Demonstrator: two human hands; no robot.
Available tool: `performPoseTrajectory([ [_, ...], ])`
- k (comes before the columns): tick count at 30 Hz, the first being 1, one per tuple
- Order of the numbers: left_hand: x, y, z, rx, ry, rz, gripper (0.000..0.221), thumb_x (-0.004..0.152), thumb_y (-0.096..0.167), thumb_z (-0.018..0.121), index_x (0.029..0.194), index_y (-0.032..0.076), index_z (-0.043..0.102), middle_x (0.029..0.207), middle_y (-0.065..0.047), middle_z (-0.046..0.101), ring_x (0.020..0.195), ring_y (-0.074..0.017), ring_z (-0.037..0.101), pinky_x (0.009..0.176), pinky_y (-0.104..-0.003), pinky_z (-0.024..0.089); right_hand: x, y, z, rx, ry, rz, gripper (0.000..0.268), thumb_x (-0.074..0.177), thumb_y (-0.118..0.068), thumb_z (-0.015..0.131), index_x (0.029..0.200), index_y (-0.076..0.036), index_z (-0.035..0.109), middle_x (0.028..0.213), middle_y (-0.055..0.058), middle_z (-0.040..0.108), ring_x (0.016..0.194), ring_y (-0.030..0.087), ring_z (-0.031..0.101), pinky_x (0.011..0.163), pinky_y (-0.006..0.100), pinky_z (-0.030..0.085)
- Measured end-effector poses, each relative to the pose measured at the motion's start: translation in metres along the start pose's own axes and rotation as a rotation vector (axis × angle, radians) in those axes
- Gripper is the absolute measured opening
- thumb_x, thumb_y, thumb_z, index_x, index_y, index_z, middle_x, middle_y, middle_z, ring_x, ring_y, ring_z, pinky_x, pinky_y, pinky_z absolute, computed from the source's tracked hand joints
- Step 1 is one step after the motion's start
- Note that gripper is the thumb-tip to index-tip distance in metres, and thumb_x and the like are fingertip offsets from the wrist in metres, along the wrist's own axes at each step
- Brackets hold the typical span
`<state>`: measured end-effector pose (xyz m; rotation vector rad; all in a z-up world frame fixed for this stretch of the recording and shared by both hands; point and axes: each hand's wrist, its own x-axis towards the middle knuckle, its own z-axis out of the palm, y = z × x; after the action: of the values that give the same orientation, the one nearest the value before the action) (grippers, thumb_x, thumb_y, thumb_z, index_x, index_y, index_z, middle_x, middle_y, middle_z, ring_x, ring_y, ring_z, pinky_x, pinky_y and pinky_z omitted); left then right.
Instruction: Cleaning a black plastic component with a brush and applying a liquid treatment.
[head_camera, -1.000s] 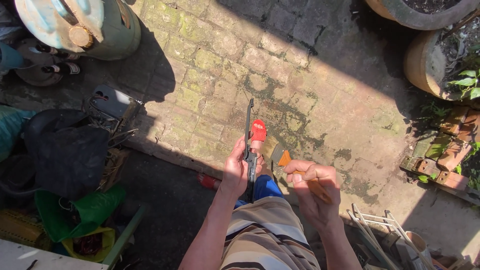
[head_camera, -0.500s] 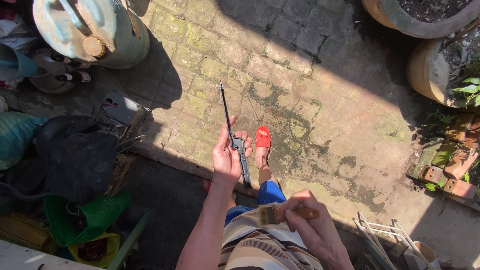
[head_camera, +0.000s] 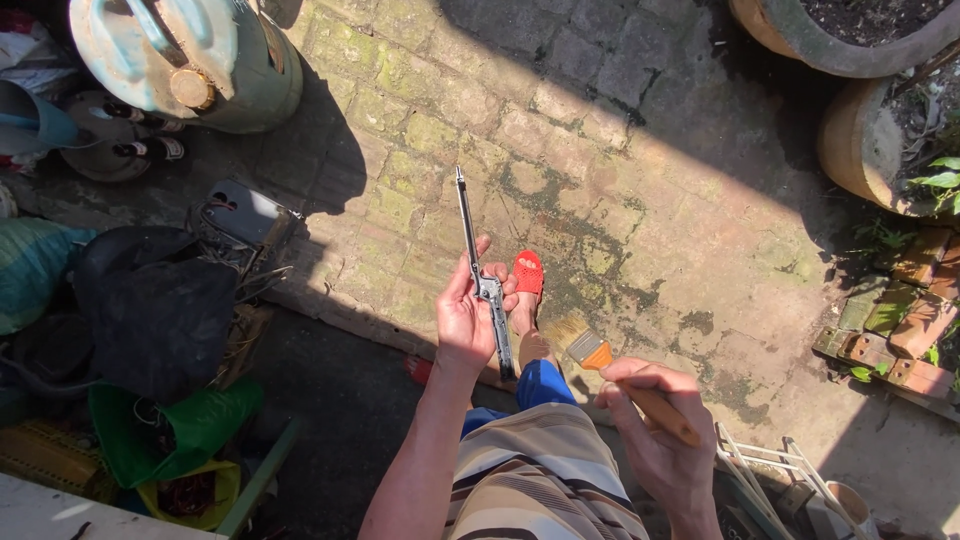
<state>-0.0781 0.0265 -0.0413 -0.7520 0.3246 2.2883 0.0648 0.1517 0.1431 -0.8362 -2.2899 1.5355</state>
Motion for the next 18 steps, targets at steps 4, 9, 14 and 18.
performPoseTrajectory([
  [4, -0.003, -0.003, -0.003, 0.02, 0.029, -0.012, 0.044, 0.111, 0.033, 0.043, 0.145, 0.007, 0.052, 0.088, -0.015, 0.059, 0.075, -0.0267, 0.054, 0.058, -0.033, 0.046, 0.001, 0.02, -0.006, 0.123, -0.021, 0.062, 0.021, 0.095, -0.002, 0.063, 0.111, 0.001, 0.051, 0.11, 0.024, 0.072, 0.09, 0.027, 0.078, 0.073, 0.033, 0.072],
  [9, -0.018, -0.007, -0.007, 0.059, -0.013, -0.102, 0.046, 0.111, 0.034, 0.042, 0.147, 0.007, 0.049, 0.088, -0.015, 0.06, 0.075, -0.0255, 0.056, 0.056, -0.031, 0.047, 0.013, 0.021, 0.003, 0.2, 0.092, -0.111, 0.015, 0.097, -0.002, 0.064, 0.109, -0.006, 0.055, 0.106, 0.025, 0.071, 0.11, 0.039, 0.075, 0.094, 0.042, 0.068],
  [14, -0.05, -0.016, 0.009, 0.243, 0.113, -0.216, 0.043, 0.111, 0.032, 0.036, 0.141, 0.003, 0.047, 0.081, -0.012, 0.057, 0.064, -0.0215, 0.055, 0.049, -0.027, 0.045, 0.026, 0.018, 0.022, 0.109, 0.107, -0.186, 0.018, 0.091, 0.006, 0.068, 0.104, -0.003, 0.06, 0.104, 0.022, 0.074, 0.104, 0.035, 0.077, 0.089, 0.041, 0.069],
  [18, -0.07, -0.02, 0.023, 0.35, 0.104, -0.26, 0.027, 0.114, 0.029, 0.032, 0.113, 0.006, 0.047, 0.076, -0.013, 0.056, 0.055, -0.0186, 0.052, 0.042, -0.026, 0.037, 0.034, 0.015, 0.032, -0.112, -0.149, -0.31, 0.015, 0.092, -0.005, 0.068, 0.089, -0.009, 0.055, 0.095, 0.013, 0.076, 0.088, 0.027, 0.074, 0.08, 0.034, 0.059],
])
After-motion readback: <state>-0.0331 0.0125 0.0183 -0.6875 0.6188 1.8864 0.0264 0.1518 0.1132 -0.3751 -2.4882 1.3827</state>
